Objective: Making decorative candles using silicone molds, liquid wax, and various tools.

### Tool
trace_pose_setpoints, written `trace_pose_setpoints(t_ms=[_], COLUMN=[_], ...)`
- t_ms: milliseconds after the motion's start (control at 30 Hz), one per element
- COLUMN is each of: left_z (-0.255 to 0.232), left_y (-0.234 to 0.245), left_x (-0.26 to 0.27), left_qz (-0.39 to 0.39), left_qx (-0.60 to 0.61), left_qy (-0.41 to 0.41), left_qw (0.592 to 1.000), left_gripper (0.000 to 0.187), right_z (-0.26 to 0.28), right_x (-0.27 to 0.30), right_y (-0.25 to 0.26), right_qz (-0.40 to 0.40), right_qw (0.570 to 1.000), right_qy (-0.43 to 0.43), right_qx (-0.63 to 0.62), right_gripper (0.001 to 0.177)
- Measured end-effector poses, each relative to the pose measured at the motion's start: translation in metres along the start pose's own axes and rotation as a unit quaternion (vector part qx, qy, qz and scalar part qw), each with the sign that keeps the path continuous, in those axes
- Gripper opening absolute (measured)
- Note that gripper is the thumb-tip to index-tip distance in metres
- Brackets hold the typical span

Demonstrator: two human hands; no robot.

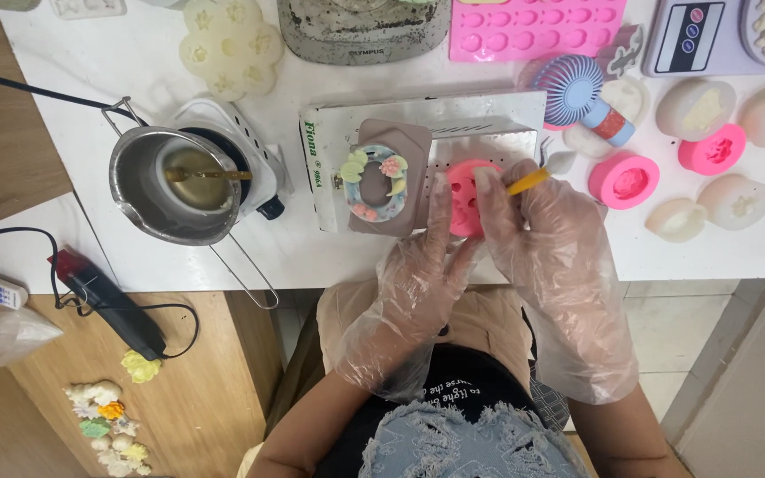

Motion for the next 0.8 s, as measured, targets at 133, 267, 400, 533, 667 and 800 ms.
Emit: trace_pose_setpoints(t_ms=[133,267,400,533,667,800], left_z=[0.000,0.001,-0.002,-0.001,-0.001,0.001], left_y=[-0.001,-0.001,0.000,0.000,-0.003,-0.008], left_x=[0.000,0.000,0.001,0.000,0.002,0.004], left_qz=[-0.012,0.002,-0.025,-0.020,-0.027,-0.018], left_qx=[0.001,0.024,0.023,0.025,0.056,0.057], left_qy=[0.008,0.020,0.006,0.020,0.019,0.022], left_qw=[1.000,1.000,0.999,0.999,0.998,0.998], left_gripper=[0.085,0.085,0.083,0.083,0.082,0.084], right_z=[0.005,-0.017,-0.047,-0.060,-0.073,-0.079], right_x=[-0.001,0.000,0.006,0.008,0.010,0.020], right_y=[0.005,-0.007,-0.019,-0.021,-0.024,-0.023], right_qz=[-0.006,0.017,0.002,-0.018,-0.040,-0.056], right_qw=[0.996,0.987,0.935,0.906,0.896,0.877], right_qy=[-0.059,-0.137,-0.173,-0.224,-0.233,-0.220], right_qx=[-0.067,-0.084,-0.309,-0.359,-0.377,-0.423], right_gripper=[0.015,0.020,0.023,0.022,0.022,0.022])
Point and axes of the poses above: each hand's wrist, its own x-axis away from the middle knuckle, its own y-axis out of the back of the hand, z = x × y, the point moved 8 cm from there along -x, towards the middle knuckle, and after that the axes turned 9 degrees about -y, right-handed, at the moved point
